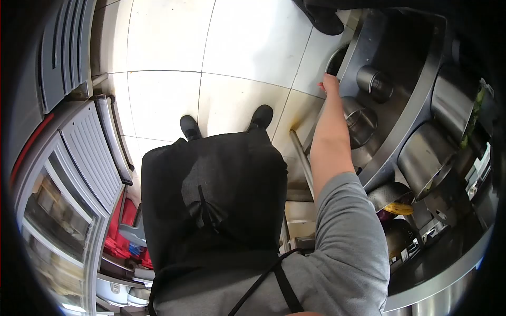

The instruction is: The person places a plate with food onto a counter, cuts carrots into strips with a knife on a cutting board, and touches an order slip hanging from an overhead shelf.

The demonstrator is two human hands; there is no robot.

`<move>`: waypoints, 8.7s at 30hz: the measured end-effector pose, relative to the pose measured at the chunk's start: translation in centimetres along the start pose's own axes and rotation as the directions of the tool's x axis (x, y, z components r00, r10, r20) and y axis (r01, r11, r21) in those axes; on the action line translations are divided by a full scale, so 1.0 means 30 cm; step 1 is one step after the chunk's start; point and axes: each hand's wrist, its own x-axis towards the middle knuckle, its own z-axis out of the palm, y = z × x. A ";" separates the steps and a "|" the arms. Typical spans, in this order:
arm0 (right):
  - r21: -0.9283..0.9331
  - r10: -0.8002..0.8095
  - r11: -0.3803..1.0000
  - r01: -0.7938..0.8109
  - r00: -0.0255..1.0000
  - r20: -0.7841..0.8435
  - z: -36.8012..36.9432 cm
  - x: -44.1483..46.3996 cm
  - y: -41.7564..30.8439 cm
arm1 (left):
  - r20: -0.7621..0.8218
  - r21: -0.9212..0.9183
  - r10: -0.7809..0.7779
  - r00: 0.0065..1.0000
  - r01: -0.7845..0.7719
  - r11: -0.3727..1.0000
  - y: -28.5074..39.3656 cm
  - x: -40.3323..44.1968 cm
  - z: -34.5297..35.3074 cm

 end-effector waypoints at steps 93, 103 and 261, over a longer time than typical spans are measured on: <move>0.797 0.780 -0.591 -0.124 0.164 0.604 1.824 -3.553 0.233 | 0.020 -0.929 -0.947 0.321 -0.343 -0.136 -2.197 -1.076 0.654; 0.768 0.757 -0.594 -0.239 0.158 0.634 2.168 -4.360 0.958 | 0.385 -0.872 -0.539 0.749 0.103 -0.479 -2.177 -0.906 1.006; 0.971 0.937 0.022 0.240 -0.344 0.064 4.431 -9.918 8.135 | 0.208 -0.912 -0.747 0.632 -0.151 -0.382 -11.127 -0.893 2.171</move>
